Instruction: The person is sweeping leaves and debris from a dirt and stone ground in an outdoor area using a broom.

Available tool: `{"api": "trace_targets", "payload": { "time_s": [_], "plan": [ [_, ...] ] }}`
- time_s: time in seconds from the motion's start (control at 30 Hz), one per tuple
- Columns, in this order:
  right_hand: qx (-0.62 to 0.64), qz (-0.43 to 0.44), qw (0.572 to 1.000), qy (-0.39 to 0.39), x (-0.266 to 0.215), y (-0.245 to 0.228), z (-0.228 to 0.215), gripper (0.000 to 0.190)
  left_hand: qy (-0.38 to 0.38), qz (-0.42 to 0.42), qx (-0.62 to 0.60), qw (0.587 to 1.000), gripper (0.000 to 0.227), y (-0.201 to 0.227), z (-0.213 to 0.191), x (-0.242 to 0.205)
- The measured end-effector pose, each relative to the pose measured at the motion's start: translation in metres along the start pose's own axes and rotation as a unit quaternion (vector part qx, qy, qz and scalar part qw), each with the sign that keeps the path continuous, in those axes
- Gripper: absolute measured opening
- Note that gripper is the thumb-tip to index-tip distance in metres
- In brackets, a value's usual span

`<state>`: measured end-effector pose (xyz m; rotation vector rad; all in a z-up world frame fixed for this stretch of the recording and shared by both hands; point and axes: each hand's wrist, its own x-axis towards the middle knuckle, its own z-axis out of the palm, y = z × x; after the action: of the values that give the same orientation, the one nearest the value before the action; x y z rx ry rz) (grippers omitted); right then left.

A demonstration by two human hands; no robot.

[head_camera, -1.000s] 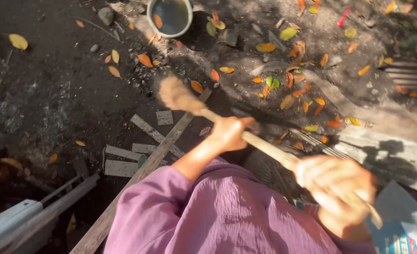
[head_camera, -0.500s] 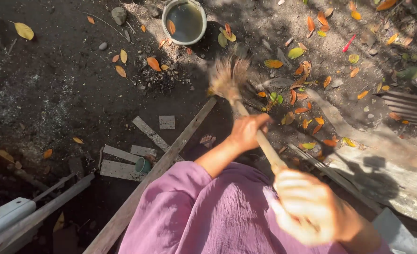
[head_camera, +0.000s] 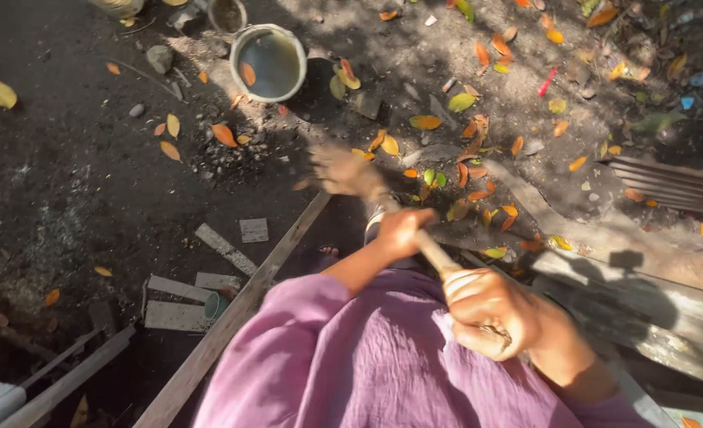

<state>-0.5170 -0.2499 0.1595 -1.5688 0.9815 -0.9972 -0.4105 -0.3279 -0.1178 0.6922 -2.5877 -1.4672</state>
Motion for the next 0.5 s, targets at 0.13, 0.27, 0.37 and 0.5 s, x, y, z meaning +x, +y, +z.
{"api": "trace_targets", "payload": {
  "time_s": [0.13, 0.27, 0.37, 0.5],
  "plan": [
    [-0.082, 0.057, 0.994, -0.038, -0.022, -0.025, -0.047, 0.033, 0.026, 0.072, -0.137, 0.988, 0.024, 0.071, 0.027, 0.076],
    [-0.254, 0.048, 0.966, -0.027, -0.007, -0.103, -0.093, 0.029, 0.035, 0.091, -0.153, 0.983, 0.018, 0.139, 0.027, 0.108],
    [0.034, -0.084, 0.980, -0.179, -0.157, -0.036, -0.141, 0.022, -0.030, 0.046, -0.195, 0.979, 0.023, 0.181, 0.009, 0.107],
    [0.020, -0.057, 0.996, -0.070, -0.133, -0.008, -0.164, 0.025, -0.085, -0.054, -0.068, 0.993, 0.025, 0.144, 0.017, 0.127]
  ]
}}
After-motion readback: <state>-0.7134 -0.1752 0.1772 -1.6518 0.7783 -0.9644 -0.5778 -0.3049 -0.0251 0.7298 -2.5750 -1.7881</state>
